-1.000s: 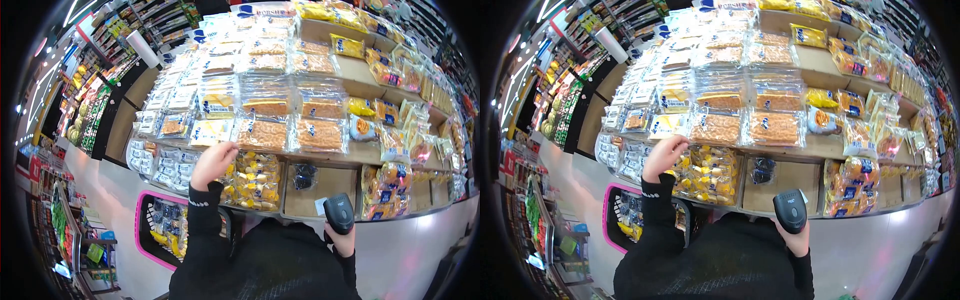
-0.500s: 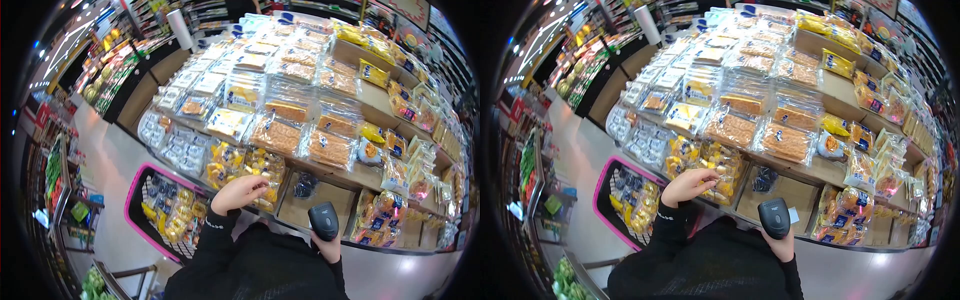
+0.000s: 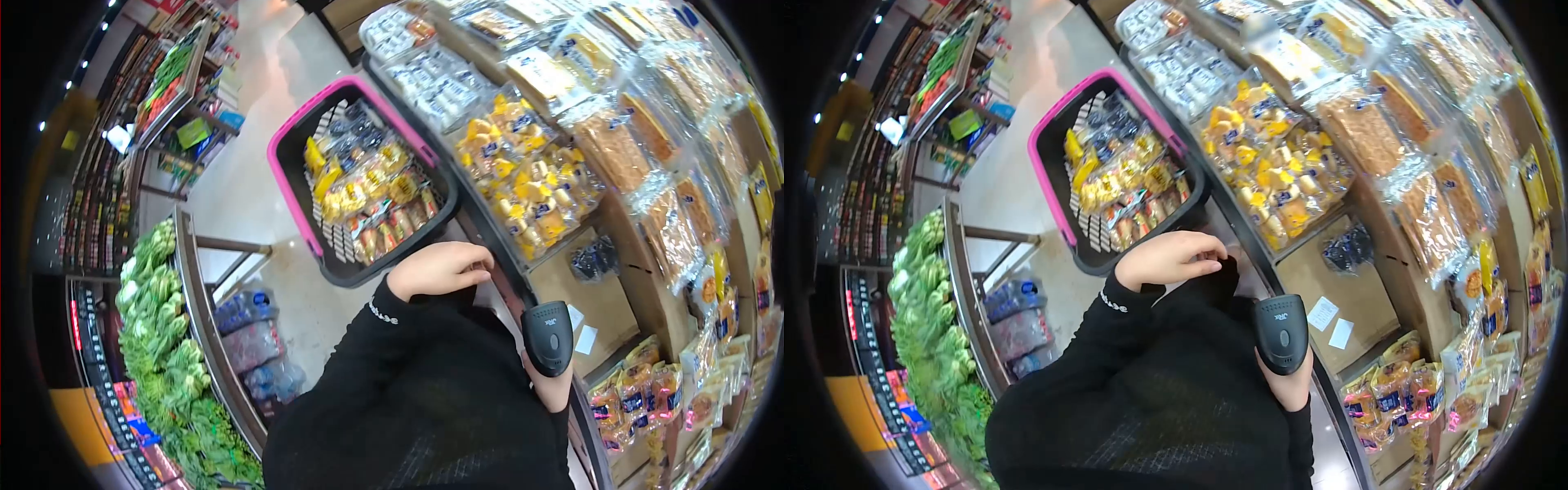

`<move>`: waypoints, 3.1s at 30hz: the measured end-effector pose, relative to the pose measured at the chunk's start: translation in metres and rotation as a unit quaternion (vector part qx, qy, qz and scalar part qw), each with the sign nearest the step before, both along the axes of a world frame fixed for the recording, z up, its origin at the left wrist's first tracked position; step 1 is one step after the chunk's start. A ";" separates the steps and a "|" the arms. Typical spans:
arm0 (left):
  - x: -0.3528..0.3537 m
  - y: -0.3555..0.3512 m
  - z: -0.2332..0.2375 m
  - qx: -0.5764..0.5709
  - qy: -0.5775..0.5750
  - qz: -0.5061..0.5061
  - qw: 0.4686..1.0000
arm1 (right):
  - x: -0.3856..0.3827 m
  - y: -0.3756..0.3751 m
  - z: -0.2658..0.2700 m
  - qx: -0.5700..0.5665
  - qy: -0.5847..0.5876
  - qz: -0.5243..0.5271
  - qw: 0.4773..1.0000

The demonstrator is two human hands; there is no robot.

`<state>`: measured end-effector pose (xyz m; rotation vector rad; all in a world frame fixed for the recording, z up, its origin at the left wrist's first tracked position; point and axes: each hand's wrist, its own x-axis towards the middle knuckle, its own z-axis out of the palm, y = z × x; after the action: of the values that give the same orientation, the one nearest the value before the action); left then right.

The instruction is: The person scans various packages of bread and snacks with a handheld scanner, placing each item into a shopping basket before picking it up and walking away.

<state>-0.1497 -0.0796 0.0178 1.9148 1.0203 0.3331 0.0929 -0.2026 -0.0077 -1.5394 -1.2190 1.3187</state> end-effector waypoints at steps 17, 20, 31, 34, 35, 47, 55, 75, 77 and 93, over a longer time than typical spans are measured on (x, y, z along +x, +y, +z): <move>-0.235 0.026 -0.113 -0.115 0.201 0.329 0.915 | -0.099 0.064 0.017 0.004 -0.083 0.032 0.996; -0.252 0.040 -0.142 -0.137 0.173 0.304 0.927 | -0.116 0.080 0.019 0.011 -0.101 0.060 0.993; -0.206 0.076 -0.185 -0.122 0.149 0.189 0.963 | -0.148 0.109 0.022 -0.027 -0.150 0.085 0.985; -0.191 0.077 -0.200 -0.084 0.142 0.147 0.975 | -0.151 0.112 0.027 -0.021 -0.159 0.077 0.984; -0.187 0.076 -0.198 -0.073 0.108 0.141 0.981 | -0.150 0.112 0.029 -0.046 -0.142 0.089 0.985; -0.138 0.109 -0.161 -0.080 0.158 0.094 0.980 | -0.099 0.069 0.038 0.041 -0.046 0.049 0.997; -0.099 0.107 -0.108 -0.018 0.228 0.052 0.972 | -0.062 0.039 0.029 0.068 -0.001 -0.006 0.998; 0.094 0.056 -0.001 0.068 -0.054 0.069 0.994 | 0.036 -0.051 0.028 0.117 0.045 -0.104 0.987; 0.107 0.044 0.006 0.057 -0.060 0.056 0.995 | 0.040 -0.054 0.026 0.116 0.053 -0.114 0.985; 0.094 -0.001 0.000 0.043 0.006 0.060 0.997 | 0.044 -0.060 -0.004 0.106 0.073 -0.028 0.991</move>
<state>-0.0556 -0.0805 0.0176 1.9388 1.1491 0.4415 0.1365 -0.2624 -0.0116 -1.2955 -1.1743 1.2004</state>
